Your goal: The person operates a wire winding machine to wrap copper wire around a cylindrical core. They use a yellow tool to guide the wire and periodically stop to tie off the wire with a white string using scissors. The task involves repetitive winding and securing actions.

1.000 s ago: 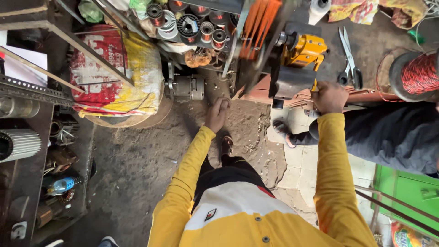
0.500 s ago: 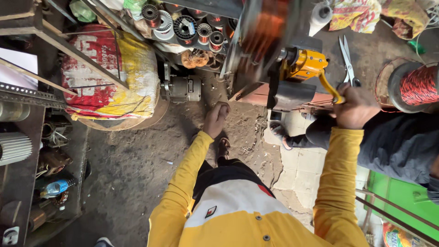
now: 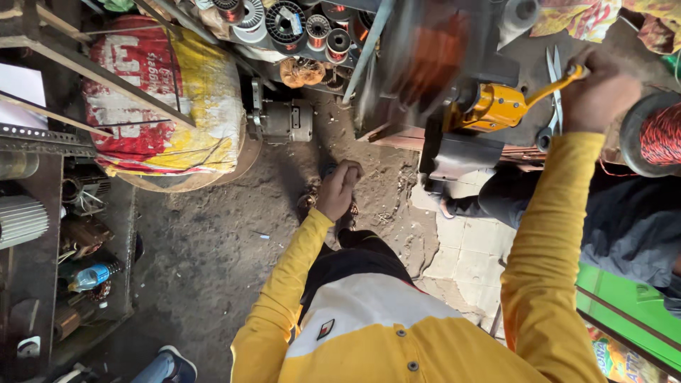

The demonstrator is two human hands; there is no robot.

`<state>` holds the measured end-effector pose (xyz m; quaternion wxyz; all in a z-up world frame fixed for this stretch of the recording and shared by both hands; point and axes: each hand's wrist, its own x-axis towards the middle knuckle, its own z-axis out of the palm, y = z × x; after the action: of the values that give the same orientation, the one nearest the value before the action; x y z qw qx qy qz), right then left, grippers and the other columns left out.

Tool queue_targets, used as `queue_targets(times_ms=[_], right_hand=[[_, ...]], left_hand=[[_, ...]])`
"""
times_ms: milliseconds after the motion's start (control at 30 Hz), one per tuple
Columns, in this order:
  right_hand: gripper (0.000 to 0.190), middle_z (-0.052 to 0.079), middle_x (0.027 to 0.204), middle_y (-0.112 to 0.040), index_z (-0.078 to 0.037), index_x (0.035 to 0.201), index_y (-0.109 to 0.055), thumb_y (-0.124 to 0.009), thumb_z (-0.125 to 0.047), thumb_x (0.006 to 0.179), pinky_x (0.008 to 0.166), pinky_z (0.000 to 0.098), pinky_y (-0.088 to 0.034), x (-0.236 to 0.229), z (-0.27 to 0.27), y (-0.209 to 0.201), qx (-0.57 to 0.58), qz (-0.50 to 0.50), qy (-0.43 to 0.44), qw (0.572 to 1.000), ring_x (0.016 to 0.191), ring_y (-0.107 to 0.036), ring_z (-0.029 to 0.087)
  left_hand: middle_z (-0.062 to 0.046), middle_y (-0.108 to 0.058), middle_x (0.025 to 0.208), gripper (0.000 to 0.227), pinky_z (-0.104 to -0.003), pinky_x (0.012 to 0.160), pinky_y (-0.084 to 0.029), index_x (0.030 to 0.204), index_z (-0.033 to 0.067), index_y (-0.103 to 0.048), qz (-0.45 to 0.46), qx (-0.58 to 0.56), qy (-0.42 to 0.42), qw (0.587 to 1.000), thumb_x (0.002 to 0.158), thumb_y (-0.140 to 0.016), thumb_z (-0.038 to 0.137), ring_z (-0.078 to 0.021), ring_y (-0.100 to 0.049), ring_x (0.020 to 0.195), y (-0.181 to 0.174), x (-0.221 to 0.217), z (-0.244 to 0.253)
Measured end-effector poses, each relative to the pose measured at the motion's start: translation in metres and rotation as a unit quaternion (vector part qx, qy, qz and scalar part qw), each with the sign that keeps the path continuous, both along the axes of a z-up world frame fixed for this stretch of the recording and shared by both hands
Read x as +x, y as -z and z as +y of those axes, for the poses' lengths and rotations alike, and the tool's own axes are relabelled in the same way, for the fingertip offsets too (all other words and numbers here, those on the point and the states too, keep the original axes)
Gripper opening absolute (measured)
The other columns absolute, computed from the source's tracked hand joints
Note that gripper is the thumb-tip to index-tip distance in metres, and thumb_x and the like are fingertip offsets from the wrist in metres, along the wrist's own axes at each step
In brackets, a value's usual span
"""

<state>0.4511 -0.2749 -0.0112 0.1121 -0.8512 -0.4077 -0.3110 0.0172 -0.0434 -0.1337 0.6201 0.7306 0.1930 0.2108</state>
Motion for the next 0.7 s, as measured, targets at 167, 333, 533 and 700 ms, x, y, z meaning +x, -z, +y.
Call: queue_targets(times_ms=[167,333,533,700], right_hand=[[0.020,0.000,0.076,-0.072,-0.023,0.095,-0.083,-0.073,-0.015,0.080,0.055,0.0293,-0.051,0.033,0.011,0.065,-0.049,-0.025,0.071,0.996,0.059,-0.068,0.017],[0.014,0.009,0.077,-0.071,-0.024,0.100,-0.085,-0.079,-0.024,0.087,0.057,0.0418,-0.053,0.021,0.004,0.125,-0.072,0.097,0.111,0.986,0.068,-0.070,0.032],[0.010,0.006,0.090,-0.073,-0.018,0.092,-0.074,-0.075,-0.014,0.083,0.067,0.0436,-0.051,-0.064,-0.026,0.134,-0.102,0.098,0.092,0.986,0.083,-0.070,0.032],[0.014,0.009,0.086,-0.068,-0.011,0.085,-0.068,-0.075,-0.009,0.073,0.067,0.0425,-0.050,-0.154,-0.041,0.062,-0.074,0.097,0.029,0.992,0.080,-0.066,0.032]], left_hand=[[-0.008,-0.061,0.085,0.017,-0.033,0.072,-0.050,0.112,0.0058,-0.058,-0.012,-0.001,-0.003,1.000,0.112,-0.048,0.018,-0.0217,-0.061,0.074,0.003,-0.006,-0.001],[-0.010,-0.057,0.081,0.018,-0.032,0.071,-0.050,0.113,0.0056,-0.059,0.013,-0.013,0.003,1.000,0.111,-0.049,0.020,-0.0218,-0.058,0.072,0.010,-0.014,-0.010],[-0.009,-0.063,0.086,0.020,-0.031,0.072,-0.051,0.111,0.0062,-0.059,0.032,-0.021,-0.004,0.999,0.111,-0.047,0.022,-0.0191,-0.061,0.073,0.013,-0.025,-0.015],[-0.010,-0.063,0.090,0.018,-0.031,0.077,-0.052,0.112,0.0056,-0.057,-0.004,-0.018,0.003,1.000,0.112,-0.047,0.021,-0.0201,-0.061,0.078,0.016,-0.024,-0.013]])
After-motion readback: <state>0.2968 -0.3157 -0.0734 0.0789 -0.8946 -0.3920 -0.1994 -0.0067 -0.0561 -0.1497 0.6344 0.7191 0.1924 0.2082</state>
